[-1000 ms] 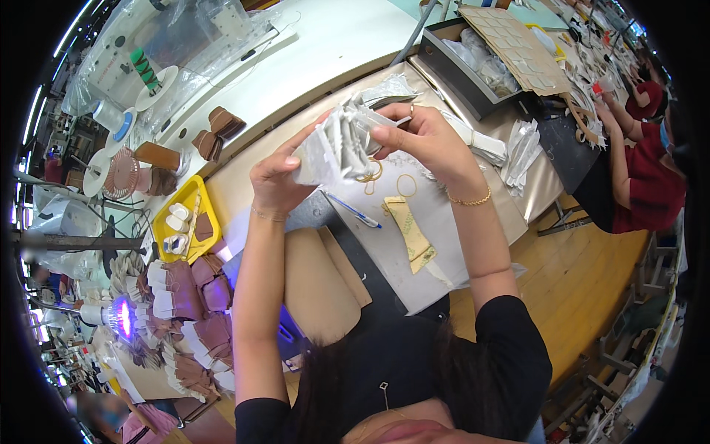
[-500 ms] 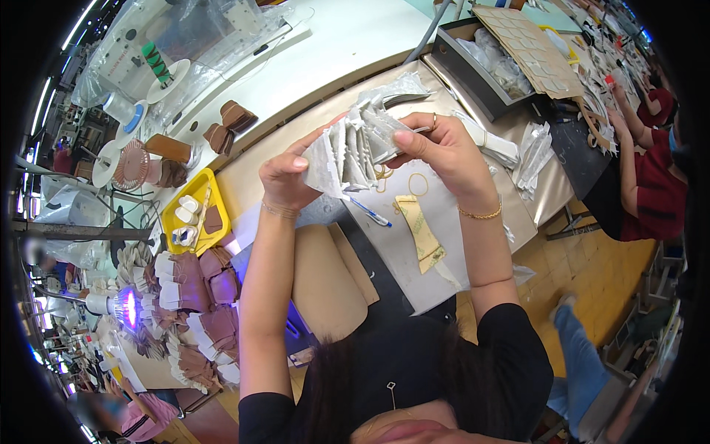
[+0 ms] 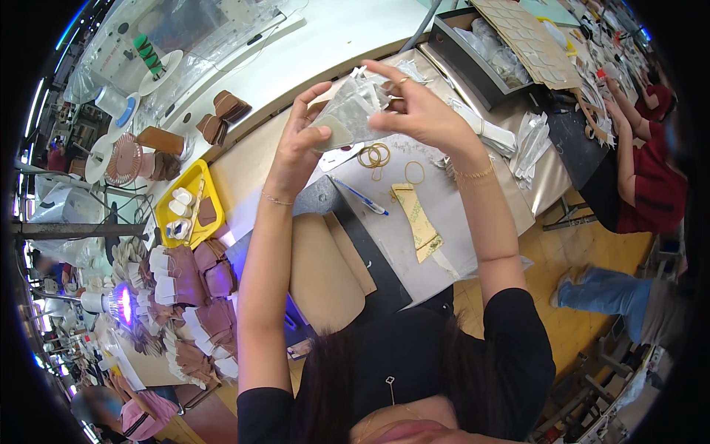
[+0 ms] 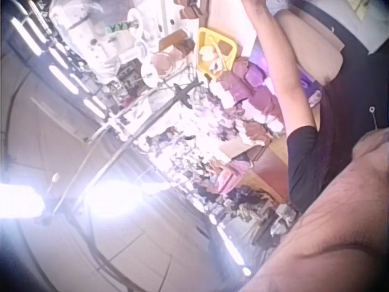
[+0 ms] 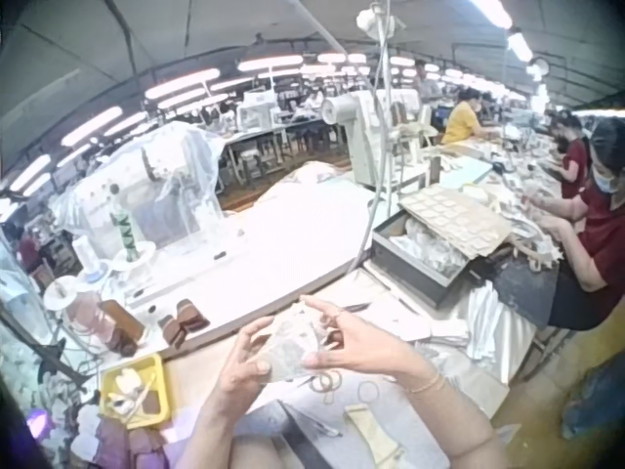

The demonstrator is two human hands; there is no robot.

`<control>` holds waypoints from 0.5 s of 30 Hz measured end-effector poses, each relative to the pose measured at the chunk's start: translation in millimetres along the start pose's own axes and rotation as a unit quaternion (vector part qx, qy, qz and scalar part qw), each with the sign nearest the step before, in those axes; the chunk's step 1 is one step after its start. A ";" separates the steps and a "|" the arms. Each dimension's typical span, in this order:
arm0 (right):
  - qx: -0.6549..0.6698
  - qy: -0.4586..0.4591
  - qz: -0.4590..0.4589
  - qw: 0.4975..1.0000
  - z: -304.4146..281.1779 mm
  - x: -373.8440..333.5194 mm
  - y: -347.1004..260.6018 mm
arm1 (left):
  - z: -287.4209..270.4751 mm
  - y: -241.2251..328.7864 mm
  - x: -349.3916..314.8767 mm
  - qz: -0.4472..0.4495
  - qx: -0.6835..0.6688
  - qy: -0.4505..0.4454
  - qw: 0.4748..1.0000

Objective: The person gathers small white fabric pieces from a pile on the table, aligns them into neat stacks, and secures each bundle with a rubber band. The person repeats this process multiple times, placing the finished bundles on the table. The person also briefly handles a roll of brown paper and a stack of grey fabric pieces.

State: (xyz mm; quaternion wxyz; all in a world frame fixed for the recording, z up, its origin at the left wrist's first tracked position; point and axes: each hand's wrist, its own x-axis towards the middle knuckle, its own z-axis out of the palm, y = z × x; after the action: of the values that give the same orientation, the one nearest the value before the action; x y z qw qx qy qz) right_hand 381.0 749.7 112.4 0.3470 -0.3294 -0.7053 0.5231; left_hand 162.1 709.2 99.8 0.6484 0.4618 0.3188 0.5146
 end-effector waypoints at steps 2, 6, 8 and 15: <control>-0.012 -0.047 -0.004 0.999 -2.4 24.3 9.5 | -1.5 1.0 2.1 0.009 0.078 0.023 0.997; 0.027 -0.111 0.023 0.993 -1.5 64.3 27.9 | -6.1 -1.2 2.1 0.014 0.120 0.101 0.988; 0.086 -0.122 0.091 0.985 -4.4 83.8 32.7 | -7.3 -4.3 4.8 0.015 0.091 0.153 0.984; 0.077 -0.076 0.133 0.985 -37.1 132.6 45.5 | -20.2 -7.4 7.7 0.053 0.027 0.317 0.947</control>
State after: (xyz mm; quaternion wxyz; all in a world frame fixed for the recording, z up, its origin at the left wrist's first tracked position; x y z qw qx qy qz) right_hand 344.7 889.0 95.5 0.2436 -0.3518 -0.6372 0.6410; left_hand 148.9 721.8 86.0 0.4731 0.3084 0.4969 0.6589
